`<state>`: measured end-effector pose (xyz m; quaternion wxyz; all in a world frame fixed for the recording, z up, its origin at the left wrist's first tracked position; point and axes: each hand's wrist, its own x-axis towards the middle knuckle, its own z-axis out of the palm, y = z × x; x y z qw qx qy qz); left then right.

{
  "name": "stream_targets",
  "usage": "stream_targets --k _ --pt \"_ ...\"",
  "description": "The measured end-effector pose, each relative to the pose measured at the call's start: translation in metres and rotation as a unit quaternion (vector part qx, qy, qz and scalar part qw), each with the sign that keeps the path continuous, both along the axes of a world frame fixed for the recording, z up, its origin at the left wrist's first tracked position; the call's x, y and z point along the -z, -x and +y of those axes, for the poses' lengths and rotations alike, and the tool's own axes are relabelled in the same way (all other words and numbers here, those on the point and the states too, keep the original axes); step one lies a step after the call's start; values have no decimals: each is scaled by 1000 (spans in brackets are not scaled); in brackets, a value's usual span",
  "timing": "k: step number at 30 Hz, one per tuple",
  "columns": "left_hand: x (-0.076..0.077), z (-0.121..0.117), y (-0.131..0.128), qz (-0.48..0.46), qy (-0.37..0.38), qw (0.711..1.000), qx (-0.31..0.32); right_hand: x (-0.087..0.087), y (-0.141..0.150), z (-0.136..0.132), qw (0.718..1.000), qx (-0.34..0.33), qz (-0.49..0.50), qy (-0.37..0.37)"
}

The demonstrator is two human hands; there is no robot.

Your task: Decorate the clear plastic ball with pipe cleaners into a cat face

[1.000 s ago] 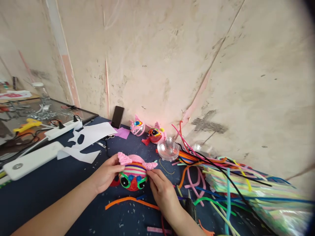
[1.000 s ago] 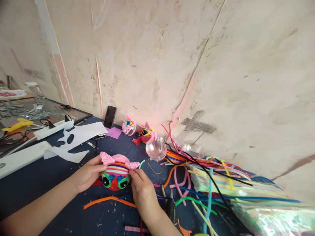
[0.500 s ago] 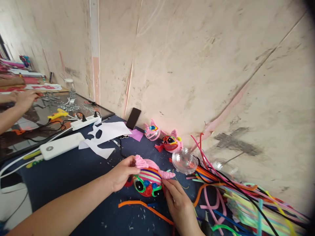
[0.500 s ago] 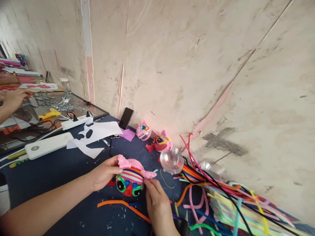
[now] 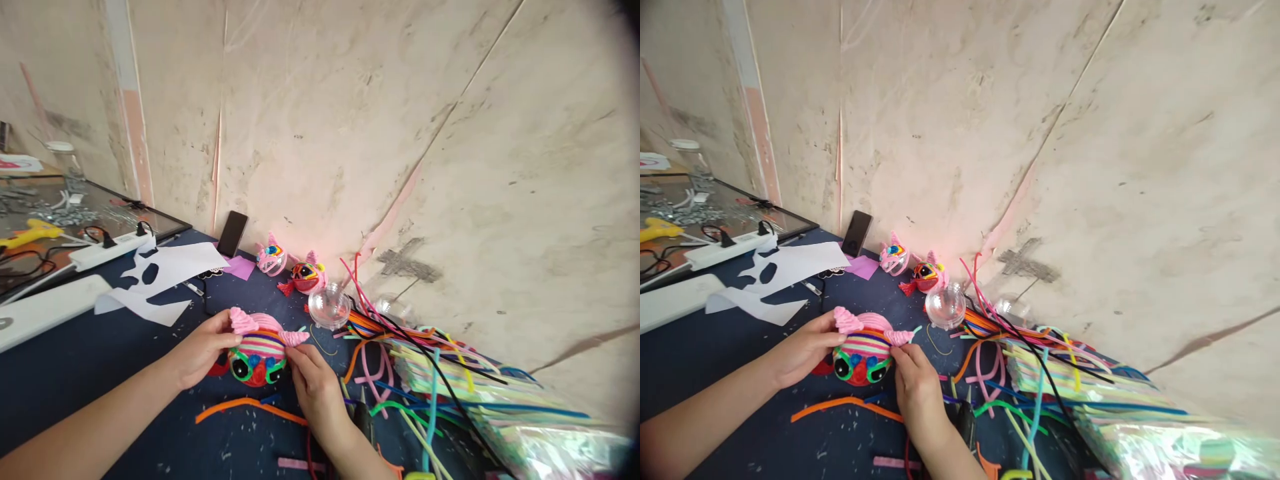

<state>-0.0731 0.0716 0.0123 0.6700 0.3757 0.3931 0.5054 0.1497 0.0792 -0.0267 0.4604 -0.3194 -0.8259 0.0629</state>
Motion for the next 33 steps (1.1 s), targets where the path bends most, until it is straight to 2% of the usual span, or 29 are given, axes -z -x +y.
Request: stream_targets --k 21,33 --pt "0 -1 -1 12 2 1000 -2 -6 3 0 1000 8 20 19" --pt "-2 -6 -7 -7 -29 999 -14 -1 2 2 1000 2 26 5"
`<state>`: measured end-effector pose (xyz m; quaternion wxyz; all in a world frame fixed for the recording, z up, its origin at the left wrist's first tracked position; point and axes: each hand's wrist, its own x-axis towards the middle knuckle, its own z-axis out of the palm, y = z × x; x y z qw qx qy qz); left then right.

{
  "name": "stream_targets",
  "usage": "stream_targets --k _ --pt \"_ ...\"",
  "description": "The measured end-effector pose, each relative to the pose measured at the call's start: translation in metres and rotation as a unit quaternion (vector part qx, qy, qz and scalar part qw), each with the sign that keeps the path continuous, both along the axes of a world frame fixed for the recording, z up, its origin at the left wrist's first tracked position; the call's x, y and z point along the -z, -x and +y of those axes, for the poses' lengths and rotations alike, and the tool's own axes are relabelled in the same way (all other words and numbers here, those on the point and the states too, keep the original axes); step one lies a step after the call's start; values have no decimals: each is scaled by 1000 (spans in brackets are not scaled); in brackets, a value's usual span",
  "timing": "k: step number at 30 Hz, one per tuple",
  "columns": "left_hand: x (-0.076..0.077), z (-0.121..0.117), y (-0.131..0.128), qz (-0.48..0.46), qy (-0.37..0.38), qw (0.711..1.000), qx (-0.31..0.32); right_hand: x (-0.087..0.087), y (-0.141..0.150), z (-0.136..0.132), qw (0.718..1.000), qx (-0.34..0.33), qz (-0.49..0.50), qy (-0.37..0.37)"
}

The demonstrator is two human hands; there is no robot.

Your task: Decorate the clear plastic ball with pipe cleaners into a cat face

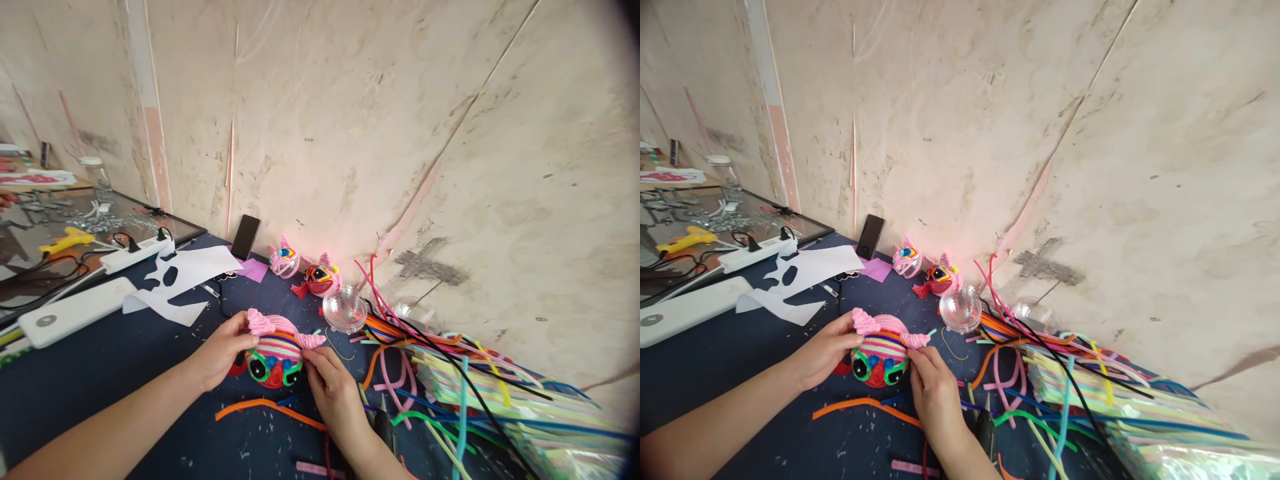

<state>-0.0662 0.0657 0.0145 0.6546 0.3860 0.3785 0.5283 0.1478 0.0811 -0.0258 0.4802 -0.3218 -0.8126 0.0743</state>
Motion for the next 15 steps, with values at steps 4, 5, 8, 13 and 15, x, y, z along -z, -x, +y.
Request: stream_targets --k 4,5,8,13,15 --pt "-2 0 1 0 -7 1000 9 -2 0 -1 1000 -3 4 3" --pt "-2 0 1 1 -9 1000 11 -3 1 -1 1000 -3 4 3" --pt "-2 1 1 7 -16 1000 15 -4 1 -1 1000 -2 6 4" --pt "6 0 0 38 -10 999 -11 -5 -1 -1 1000 5 6 27" --pt "10 -1 0 51 -16 998 -24 -5 -2 -1 999 14 4 40"
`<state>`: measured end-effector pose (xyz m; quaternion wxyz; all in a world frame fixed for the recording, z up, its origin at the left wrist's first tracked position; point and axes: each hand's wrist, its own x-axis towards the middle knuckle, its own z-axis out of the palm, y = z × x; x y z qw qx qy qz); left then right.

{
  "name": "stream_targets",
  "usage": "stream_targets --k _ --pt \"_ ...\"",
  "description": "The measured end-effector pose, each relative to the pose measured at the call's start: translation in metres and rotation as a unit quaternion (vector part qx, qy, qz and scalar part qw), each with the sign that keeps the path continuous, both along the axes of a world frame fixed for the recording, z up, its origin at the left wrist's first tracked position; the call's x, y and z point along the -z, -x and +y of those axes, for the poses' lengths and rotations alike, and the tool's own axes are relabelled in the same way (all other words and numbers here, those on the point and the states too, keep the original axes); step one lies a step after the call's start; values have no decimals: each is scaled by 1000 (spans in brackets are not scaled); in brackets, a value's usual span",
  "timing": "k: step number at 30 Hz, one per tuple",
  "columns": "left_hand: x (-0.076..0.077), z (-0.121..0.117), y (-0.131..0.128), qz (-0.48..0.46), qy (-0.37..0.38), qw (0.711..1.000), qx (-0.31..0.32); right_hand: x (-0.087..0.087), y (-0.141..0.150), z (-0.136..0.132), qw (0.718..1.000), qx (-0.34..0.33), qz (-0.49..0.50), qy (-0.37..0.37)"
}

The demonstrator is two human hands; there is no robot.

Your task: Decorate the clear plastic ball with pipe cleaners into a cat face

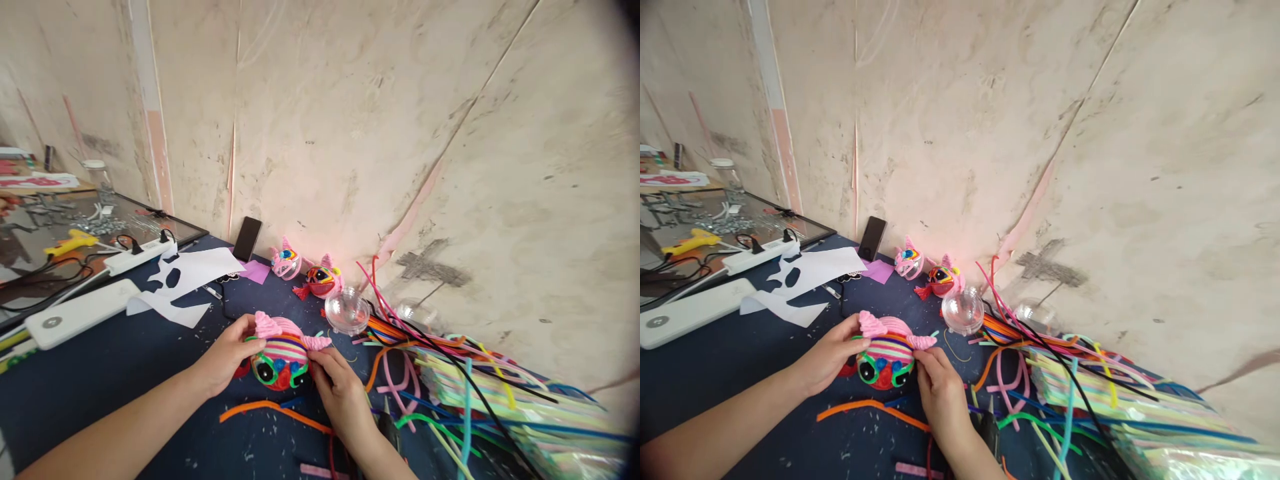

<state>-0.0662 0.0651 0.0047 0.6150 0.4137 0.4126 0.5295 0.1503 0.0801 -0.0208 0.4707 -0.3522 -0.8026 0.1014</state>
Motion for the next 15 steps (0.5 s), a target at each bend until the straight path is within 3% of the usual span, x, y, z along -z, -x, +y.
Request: stream_targets --k 15 --pt "8 2 1 -1 3 1000 6 0 -3 0 1000 -7 -14 0"
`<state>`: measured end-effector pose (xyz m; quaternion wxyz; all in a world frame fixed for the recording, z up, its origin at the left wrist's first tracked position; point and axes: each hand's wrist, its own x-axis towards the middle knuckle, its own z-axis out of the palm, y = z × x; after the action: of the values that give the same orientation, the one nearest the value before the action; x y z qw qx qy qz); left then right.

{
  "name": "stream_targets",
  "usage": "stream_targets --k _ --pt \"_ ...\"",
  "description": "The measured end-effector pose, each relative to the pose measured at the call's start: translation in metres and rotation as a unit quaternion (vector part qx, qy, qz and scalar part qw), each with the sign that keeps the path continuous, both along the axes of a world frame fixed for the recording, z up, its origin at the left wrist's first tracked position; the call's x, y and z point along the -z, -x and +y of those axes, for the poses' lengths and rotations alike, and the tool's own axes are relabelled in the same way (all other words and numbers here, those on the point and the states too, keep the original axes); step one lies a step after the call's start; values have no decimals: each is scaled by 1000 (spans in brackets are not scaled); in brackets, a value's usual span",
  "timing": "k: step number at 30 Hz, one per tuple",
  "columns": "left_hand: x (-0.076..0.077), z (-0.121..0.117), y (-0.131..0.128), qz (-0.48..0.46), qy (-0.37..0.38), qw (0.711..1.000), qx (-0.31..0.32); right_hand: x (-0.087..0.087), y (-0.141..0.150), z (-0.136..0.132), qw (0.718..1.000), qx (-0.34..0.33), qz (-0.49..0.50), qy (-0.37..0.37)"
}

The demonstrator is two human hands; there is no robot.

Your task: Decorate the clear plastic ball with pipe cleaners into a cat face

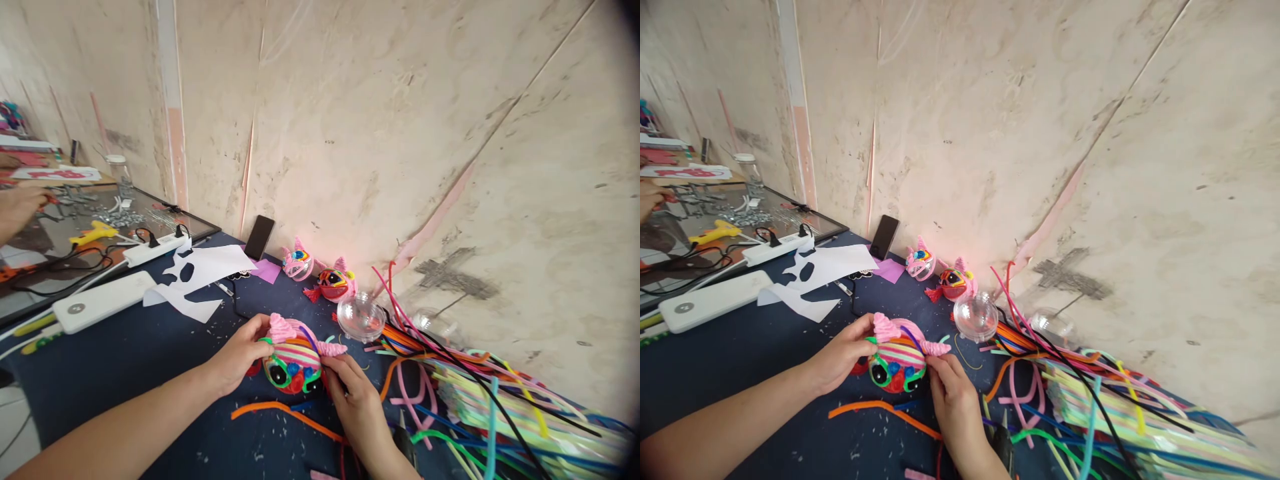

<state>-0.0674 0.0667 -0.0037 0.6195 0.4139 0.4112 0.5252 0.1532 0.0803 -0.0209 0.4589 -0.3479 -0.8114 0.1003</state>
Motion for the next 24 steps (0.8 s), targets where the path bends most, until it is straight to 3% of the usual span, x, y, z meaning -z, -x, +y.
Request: stream_targets --k 24 --pt "-9 -1 -2 33 15 999 -16 4 3 0 999 7 23 40"
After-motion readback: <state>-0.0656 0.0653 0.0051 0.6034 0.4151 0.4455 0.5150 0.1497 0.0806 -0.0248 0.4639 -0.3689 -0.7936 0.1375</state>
